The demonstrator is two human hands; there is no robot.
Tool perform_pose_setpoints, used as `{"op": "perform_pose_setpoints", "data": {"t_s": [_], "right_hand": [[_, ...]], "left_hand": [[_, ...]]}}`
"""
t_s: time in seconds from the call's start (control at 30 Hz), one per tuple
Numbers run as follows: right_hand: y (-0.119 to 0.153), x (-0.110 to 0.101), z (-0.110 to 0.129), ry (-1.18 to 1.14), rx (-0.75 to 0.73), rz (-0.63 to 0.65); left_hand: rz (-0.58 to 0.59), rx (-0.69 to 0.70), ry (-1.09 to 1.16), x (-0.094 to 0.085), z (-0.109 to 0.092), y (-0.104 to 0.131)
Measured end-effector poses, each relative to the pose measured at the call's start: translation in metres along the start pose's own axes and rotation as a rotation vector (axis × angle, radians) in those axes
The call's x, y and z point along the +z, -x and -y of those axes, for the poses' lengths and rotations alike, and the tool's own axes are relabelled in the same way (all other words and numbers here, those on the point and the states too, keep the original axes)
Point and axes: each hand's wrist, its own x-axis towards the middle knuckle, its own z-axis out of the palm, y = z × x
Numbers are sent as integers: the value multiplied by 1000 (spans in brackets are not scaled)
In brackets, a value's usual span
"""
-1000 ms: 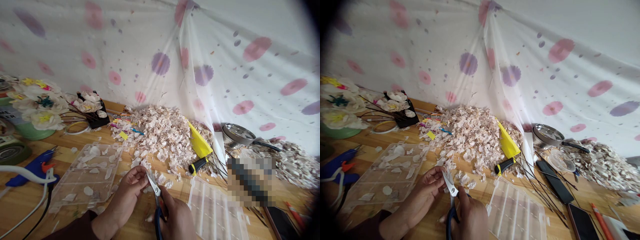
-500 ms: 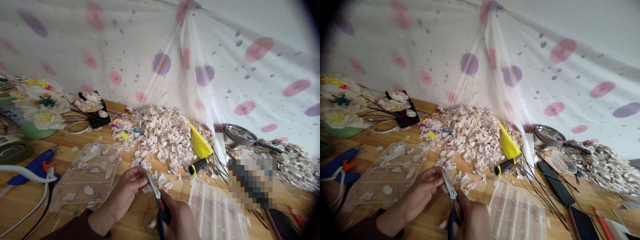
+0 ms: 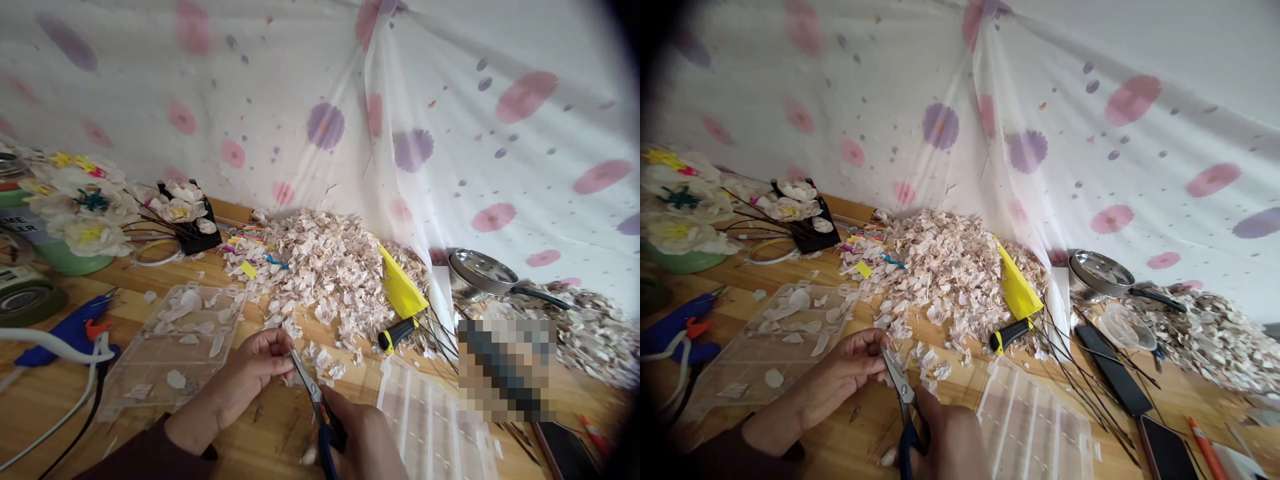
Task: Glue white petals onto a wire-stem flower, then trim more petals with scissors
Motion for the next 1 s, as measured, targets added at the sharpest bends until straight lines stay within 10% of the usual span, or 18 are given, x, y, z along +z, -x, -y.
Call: {"op": "perform_pose_setpoints", "data": {"t_s": [0.33,0.7,1.0], "right_hand": [[7,-16,5,-15,10,15],[-3,11,3,-771,149,-232],[-1,17,11,-709,88,-363]], "left_hand": [[68,-26,-246,-13,-8,-1],[269,-200,-481,7,14,12],[270,-123,-552,6,26,11]]}}
